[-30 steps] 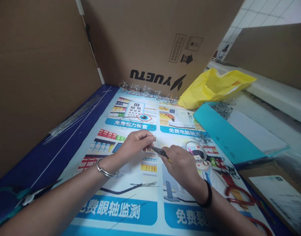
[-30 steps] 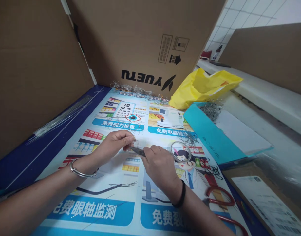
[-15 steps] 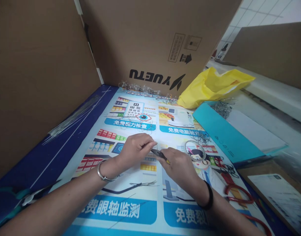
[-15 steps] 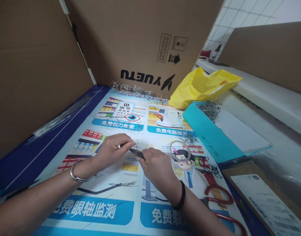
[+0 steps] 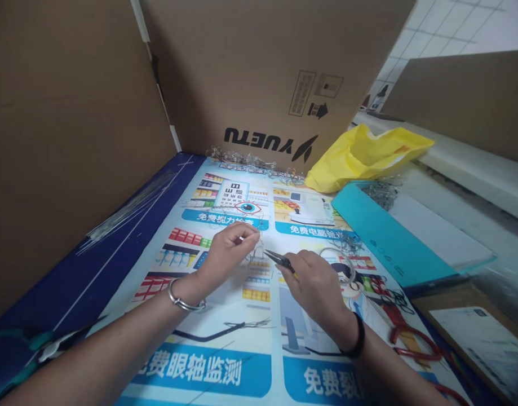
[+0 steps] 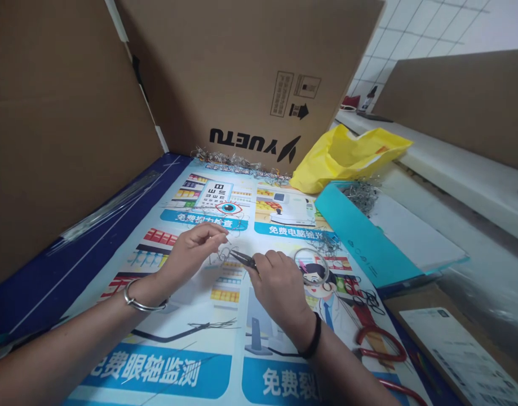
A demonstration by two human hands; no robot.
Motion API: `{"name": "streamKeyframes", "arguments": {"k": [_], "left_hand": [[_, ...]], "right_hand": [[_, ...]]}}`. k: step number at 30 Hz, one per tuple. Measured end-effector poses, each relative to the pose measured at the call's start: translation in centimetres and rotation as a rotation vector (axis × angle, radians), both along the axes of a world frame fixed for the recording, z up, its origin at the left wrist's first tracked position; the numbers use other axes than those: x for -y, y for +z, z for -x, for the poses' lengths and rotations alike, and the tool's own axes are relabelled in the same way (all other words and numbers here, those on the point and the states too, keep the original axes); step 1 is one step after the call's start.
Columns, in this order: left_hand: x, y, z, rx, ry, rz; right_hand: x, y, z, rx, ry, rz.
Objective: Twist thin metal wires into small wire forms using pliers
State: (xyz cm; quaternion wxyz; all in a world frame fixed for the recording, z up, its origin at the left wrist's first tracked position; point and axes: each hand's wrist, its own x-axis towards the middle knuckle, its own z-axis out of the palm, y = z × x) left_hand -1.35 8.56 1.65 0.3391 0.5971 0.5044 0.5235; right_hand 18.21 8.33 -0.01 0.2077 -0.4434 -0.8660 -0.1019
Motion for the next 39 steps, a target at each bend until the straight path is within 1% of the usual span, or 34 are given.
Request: {"name": "streamKeyframes", "arguments": {"k": [2,4,11,16,20,24,28,33,36,39], "left_hand": [[0.1,0.0,-0.1,0.046,-0.017,0.112],[0.2,0.1,-0.4,0.068,-0.019,0.177],[0.6,0.2,-1.0,0.107,-0.023,0.236],[0.6,0.1,-1.1,0.085,-0.024,0.237],[0.8,0.3,-1.3,0.047,-0.001,0.218],[1.1,0.4,-1.6,0.051,0.026,0.162],[1.4,0.0,-1.7,0.067,0.031,0.081],[1.7,-0.2,-1.9,0.114,0.060,0.020],[1.7,-0.4,-2.0,0.127,0.058,0.027],[1.4,-0.6,-1.9,0.110,0.037,0.095]], "right_hand": [[-0.2,0.1,-0.2,0.029,-0.024,-0.046],[-0.3,0.2,-0.4,0.077,-0.045,-0.078],[-0.2,0.2,-0.4,0.161,-0.053,-0.132],[-0.1,0.1,-0.5,0.184,-0.072,-0.130],[0.0,0.0,-0.4,0.169,-0.075,-0.102],[0.1,-0.3,-0.1,0.084,-0.076,-0.065],[0.3,-0.6,0.3,0.001,-0.083,0.018],[0.2,-0.7,0.4,-0.075,-0.072,0.102],[0.1,-0.9,0.4,-0.093,-0.066,0.145],[0.1,-1.1,0.4,-0.070,-0.086,0.175]]}}
